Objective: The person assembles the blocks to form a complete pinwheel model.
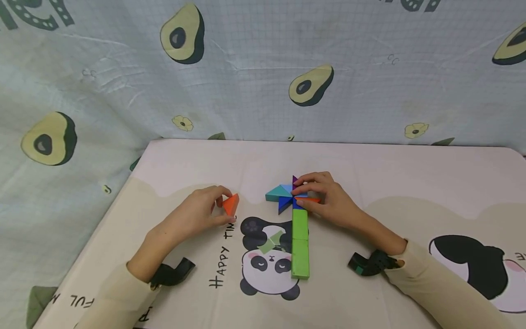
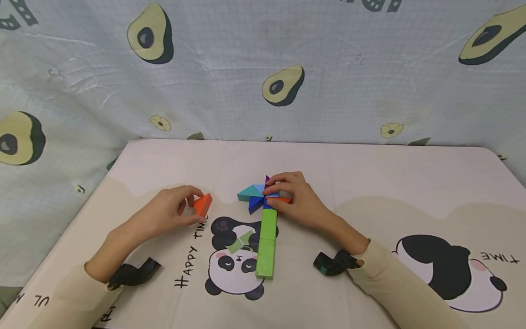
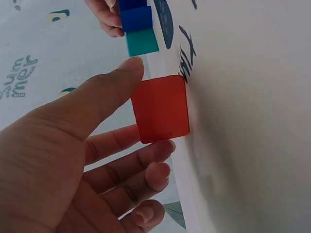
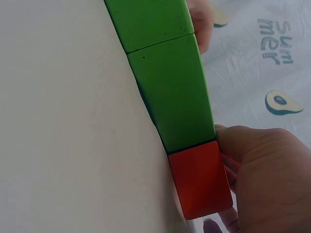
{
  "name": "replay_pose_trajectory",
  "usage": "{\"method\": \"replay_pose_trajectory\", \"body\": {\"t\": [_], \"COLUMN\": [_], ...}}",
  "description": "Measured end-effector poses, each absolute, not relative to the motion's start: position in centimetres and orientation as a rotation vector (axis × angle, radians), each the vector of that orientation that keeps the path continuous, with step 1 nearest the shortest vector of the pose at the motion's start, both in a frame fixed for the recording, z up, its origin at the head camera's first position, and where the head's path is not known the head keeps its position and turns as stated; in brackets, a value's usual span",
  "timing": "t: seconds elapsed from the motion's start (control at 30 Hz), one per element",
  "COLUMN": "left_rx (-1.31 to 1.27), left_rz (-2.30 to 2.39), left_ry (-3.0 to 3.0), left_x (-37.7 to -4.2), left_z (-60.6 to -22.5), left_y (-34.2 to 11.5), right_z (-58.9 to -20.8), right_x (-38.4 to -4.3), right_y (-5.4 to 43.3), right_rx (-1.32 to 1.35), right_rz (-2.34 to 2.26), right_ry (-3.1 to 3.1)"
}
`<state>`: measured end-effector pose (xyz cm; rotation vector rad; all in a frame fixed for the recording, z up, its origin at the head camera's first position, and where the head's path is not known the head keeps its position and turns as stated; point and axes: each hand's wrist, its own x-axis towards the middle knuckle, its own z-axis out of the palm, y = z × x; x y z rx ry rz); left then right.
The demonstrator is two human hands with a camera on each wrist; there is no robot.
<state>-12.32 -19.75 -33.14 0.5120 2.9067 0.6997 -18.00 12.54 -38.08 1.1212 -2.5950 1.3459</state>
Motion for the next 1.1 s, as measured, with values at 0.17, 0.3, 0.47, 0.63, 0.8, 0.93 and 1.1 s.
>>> {"method": "replay_pose_trajectory", "body": {"t": [0.17,0.3,0.47,0.63,0.8,0.93,1.1], "left_rx": [0.516,0.511,0.511,0.554,0.611,0.650,0.719], "left_rz": [0.706,0.737,0.765,0.773,0.784,0.824,0.900], "left_ry": [2.929,2.923,2.935,2.954,2.968,2.984,2.991], "left_x": [-12.25,-12.26,-12.26,-12.28,-12.28,-12.29,-12.24], "left_z": [-33.37,-33.57,-33.73,-33.81,-33.95,-34.00,-33.96], "left_y": [-19.80,-19.82,-19.87,-19.99,-20.14,-20.22,-20.25], "right_z": [-38.02,-38.02,-37.94,-37.97,-37.97,-37.92,-37.85], "right_x": [-17.98,-17.95,-17.96,-18.03,-18.04,-18.01,-17.99], "right_y": [12.52,12.52,12.51,12.51,12.50,12.48,12.45], "right_rx": [1.119,1.119,1.121,1.118,1.117,1.119,1.114], "right_rz": [1.357,1.362,1.365,1.361,1.357,1.356,1.350], "right_ry": [-2.593,-2.595,-2.592,-2.594,-2.593,-2.592,-2.600]}}
